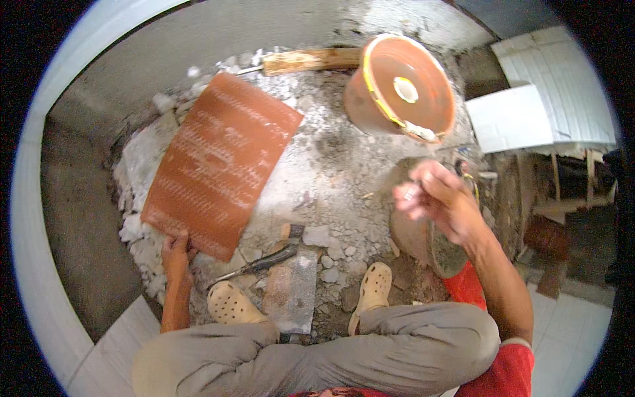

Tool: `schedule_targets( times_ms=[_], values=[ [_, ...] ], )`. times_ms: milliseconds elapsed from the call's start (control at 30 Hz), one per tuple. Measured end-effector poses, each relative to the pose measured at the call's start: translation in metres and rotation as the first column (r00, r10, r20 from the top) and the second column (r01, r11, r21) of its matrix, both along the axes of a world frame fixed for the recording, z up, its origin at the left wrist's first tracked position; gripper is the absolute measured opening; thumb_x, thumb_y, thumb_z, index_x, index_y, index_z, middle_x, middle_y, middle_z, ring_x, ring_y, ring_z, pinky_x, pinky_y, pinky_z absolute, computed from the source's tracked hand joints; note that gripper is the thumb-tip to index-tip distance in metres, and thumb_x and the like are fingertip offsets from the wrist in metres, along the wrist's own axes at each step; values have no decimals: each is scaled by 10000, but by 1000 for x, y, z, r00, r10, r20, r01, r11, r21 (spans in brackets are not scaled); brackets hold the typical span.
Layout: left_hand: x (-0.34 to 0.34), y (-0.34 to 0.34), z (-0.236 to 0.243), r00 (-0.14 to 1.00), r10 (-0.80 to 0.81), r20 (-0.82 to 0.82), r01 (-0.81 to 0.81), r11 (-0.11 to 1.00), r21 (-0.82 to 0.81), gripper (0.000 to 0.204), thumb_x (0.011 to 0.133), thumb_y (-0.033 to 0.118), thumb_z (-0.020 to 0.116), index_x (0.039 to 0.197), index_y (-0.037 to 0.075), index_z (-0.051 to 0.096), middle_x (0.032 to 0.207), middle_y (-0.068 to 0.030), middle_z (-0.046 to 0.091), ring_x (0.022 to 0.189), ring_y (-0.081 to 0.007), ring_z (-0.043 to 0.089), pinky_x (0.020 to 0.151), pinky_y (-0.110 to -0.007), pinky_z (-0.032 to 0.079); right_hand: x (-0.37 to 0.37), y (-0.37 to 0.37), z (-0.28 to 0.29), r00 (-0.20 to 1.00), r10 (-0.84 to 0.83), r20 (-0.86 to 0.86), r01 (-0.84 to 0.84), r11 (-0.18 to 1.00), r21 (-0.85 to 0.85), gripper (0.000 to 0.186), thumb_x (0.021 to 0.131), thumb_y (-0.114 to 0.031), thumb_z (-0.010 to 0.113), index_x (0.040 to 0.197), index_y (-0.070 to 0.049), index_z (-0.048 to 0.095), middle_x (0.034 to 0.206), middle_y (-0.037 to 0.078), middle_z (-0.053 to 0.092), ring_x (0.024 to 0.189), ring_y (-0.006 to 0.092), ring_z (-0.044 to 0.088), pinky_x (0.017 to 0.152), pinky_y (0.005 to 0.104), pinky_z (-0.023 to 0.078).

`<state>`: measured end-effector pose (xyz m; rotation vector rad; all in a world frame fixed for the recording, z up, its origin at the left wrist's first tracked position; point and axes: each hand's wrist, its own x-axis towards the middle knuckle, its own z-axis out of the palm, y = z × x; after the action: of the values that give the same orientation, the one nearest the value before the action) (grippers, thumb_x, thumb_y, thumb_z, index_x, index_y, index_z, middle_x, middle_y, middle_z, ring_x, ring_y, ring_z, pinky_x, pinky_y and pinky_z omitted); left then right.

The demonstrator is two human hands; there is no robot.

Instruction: The person scoops cement from a bucket and spreads it onto a terracotta tile using a trowel. They then press the tile onto a wall and adjust its position to align with existing tiles.

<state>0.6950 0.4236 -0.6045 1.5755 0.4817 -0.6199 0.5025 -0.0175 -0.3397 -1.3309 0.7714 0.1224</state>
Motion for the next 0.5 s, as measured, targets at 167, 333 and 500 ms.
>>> schedule_targets(
  times_ms=[167,333,500],
  values=[
    [1,16,-14,1000,21,-23,-22,999,-45,375,955,216,635,1247,0,544,1122,-104,637,970,-219,626,799,-346,528,3,9,13,999,-10,37,13,996,-92,251,1001,-301,581,1091,-68,600,1000,68,682,863,151,643,706,297,535],
    [14,27,-39,997,-57,-59,51,994,-98,431,970,260,606,1299,-2,515,1202,-134,621,1057,-264,614,840,-375,527,-144,-18,61,956,-256,142,280,655,-702,203,968,-227,624,1041,-39,653,912,36,682,801,112,626,701,271,517],
    [42,22,-61,966,-244,-87,243,970,-28,389,976,265,589,1266,11,538,1177,-127,624,1051,-262,608,848,-382,522,-305,-19,75,670,-721,174,393,146,-908,212,960,-203,634,1069,-21,635,936,67,697,828,114,639,695,244,513]
  ],
)
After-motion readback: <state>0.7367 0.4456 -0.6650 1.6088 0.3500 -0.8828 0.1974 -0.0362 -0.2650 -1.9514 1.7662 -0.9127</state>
